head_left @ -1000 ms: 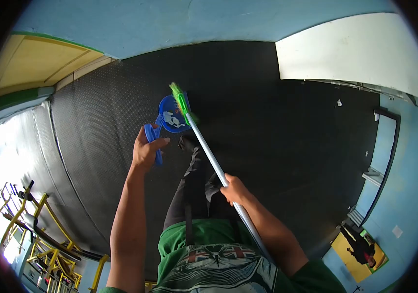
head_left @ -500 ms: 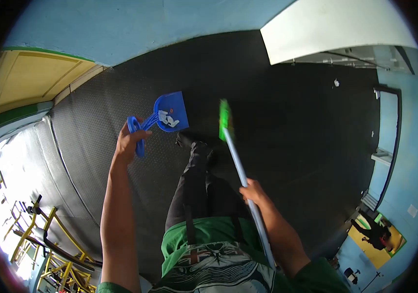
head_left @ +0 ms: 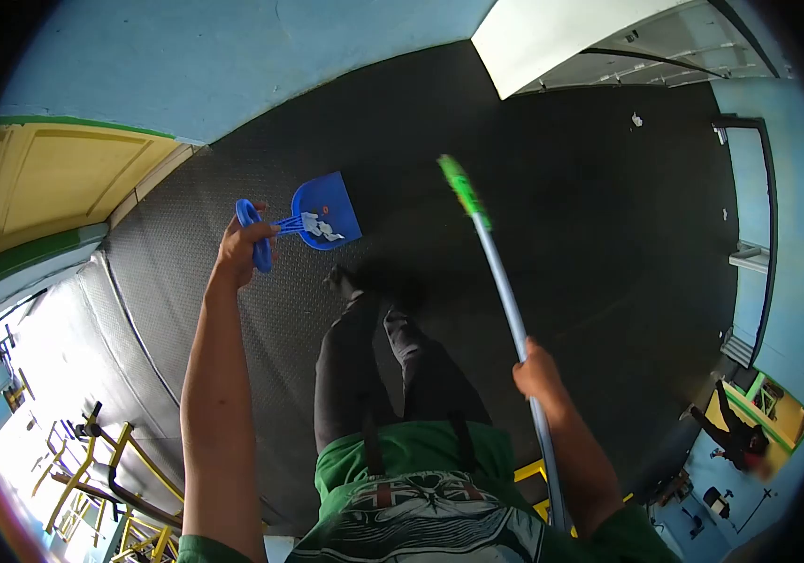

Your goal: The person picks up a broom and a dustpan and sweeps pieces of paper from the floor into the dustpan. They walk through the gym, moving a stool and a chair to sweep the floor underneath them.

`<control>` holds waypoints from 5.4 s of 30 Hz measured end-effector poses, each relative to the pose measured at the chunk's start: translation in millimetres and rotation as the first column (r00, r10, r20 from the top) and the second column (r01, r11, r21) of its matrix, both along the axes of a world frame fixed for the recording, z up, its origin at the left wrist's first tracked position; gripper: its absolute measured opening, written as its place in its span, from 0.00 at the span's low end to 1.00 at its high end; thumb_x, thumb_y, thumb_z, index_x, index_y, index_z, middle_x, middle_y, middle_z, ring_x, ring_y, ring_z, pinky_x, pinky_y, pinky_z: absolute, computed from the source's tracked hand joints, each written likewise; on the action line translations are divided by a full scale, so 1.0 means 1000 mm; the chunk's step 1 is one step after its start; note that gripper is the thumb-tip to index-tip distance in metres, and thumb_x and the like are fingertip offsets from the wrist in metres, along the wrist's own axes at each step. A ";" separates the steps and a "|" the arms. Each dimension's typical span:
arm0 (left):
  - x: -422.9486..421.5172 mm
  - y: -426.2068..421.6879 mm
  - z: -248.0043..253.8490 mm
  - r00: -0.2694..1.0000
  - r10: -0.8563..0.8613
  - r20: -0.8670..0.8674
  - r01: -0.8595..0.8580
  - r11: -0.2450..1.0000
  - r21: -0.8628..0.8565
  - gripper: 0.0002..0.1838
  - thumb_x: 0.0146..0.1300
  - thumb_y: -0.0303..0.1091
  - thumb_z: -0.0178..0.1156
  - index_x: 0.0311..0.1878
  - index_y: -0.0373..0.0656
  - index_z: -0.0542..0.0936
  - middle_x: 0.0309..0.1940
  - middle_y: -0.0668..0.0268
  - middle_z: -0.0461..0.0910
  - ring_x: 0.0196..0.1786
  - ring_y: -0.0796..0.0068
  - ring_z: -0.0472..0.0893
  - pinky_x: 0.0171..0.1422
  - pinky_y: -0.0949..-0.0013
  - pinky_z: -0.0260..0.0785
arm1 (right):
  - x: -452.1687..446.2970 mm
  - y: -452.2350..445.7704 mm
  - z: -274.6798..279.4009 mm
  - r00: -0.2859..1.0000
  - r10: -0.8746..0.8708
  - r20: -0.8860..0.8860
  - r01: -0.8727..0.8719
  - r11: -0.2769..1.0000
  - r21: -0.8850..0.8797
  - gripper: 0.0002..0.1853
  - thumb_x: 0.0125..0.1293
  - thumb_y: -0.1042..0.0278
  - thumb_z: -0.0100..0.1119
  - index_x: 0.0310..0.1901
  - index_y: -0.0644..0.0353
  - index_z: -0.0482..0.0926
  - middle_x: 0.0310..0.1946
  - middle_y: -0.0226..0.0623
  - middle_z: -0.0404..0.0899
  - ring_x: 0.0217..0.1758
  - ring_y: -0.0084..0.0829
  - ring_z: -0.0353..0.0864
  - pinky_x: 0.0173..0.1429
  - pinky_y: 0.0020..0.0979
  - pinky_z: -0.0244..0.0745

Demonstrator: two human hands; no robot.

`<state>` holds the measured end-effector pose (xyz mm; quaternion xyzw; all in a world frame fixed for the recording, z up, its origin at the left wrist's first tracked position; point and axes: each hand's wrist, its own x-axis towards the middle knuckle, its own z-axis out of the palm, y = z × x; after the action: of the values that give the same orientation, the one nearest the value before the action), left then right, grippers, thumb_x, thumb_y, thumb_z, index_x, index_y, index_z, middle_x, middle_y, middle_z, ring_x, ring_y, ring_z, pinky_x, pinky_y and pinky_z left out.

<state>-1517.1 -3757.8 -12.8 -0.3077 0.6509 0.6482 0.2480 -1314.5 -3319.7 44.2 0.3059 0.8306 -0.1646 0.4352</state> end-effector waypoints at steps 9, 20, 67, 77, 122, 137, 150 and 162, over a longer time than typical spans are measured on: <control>-0.001 -0.017 0.001 0.991 -0.124 0.049 0.122 0.992 0.043 0.32 0.45 0.31 0.64 0.57 0.41 0.66 0.28 0.62 0.74 0.31 0.74 0.76 0.31 0.66 0.74 | 0.000 -0.107 -0.123 0.979 -0.189 0.074 0.202 0.936 -0.289 0.14 0.53 0.77 0.53 0.44 0.65 0.69 0.19 0.48 0.76 0.16 0.40 0.79 0.17 0.38 0.74; 0.010 -0.058 0.016 0.999 -0.047 0.008 0.047 0.996 0.073 0.31 0.44 0.33 0.66 0.53 0.40 0.67 0.29 0.65 0.73 0.30 0.75 0.75 0.29 0.71 0.73 | -0.044 -0.163 -0.027 0.997 -0.013 -0.081 0.001 0.988 -0.156 0.25 0.58 0.73 0.50 0.60 0.64 0.65 0.40 0.58 0.79 0.39 0.51 0.82 0.40 0.44 0.80; 0.016 -0.036 -0.005 0.882 -0.471 -0.008 0.468 0.875 0.121 0.31 0.46 0.31 0.64 0.56 0.41 0.66 0.30 0.64 0.74 0.31 0.75 0.76 0.29 0.69 0.74 | 0.147 -0.273 -0.099 0.851 -0.525 -0.025 0.502 0.827 -0.253 0.19 0.50 0.74 0.57 0.46 0.68 0.74 0.33 0.54 0.80 0.39 0.48 0.82 0.43 0.41 0.76; 0.037 -0.064 0.011 0.967 -0.254 -0.012 0.253 0.958 0.137 0.31 0.47 0.31 0.65 0.54 0.37 0.66 0.31 0.62 0.74 0.31 0.73 0.77 0.28 0.69 0.75 | 0.017 -0.217 -0.040 0.974 -0.122 -0.192 0.095 0.985 -0.144 0.23 0.57 0.73 0.53 0.56 0.68 0.65 0.36 0.62 0.78 0.41 0.58 0.80 0.47 0.50 0.76; 0.224 -0.036 0.007 0.839 0.544 -0.032 -0.539 0.837 0.096 0.32 0.44 0.32 0.70 0.55 0.40 0.70 0.38 0.62 0.77 0.43 0.70 0.78 0.37 0.68 0.73 | -0.104 -0.150 0.016 0.856 0.517 -0.008 -0.481 0.790 -0.380 0.35 0.55 0.76 0.52 0.68 0.64 0.57 0.25 0.47 0.78 0.17 0.31 0.77 0.19 0.33 0.74; 0.375 0.087 0.010 -0.022 0.993 0.112 -0.976 -0.046 0.212 0.33 0.41 0.31 0.68 0.55 0.45 0.68 0.36 0.67 0.65 0.37 0.75 0.73 0.37 0.68 0.77 | -0.169 -0.398 -0.058 0.014 0.980 -0.200 -0.998 0.002 -0.059 0.26 0.53 0.74 0.50 0.58 0.62 0.69 0.44 0.59 0.78 0.50 0.55 0.77 0.56 0.44 0.73; 0.345 0.141 -0.020 -0.243 0.967 0.081 -0.960 -0.251 0.121 0.30 0.43 0.30 0.67 0.53 0.44 0.70 0.35 0.68 0.68 0.33 0.77 0.74 0.33 0.71 0.75 | -0.222 -0.292 -0.137 -0.159 0.984 0.078 -0.985 -0.153 -0.081 0.20 0.48 0.76 0.61 0.46 0.68 0.72 0.39 0.56 0.81 0.47 0.47 0.82 0.48 0.39 0.78; 0.313 0.147 -0.030 -0.303 0.953 0.029 -0.951 -0.304 0.064 0.28 0.44 0.33 0.69 0.52 0.46 0.71 0.34 0.69 0.72 0.35 0.77 0.74 0.32 0.70 0.72 | -0.207 -0.272 -0.037 -0.170 0.979 0.111 -0.919 -0.117 -0.376 0.28 0.55 0.74 0.62 0.60 0.61 0.69 0.25 0.39 0.78 0.18 0.25 0.76 0.20 0.31 0.72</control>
<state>-1203.7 -3610.6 -42.6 -0.6879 0.1201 0.6075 -0.3786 -1521.9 -3591.4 7.2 -0.4273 0.6649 0.2055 0.5771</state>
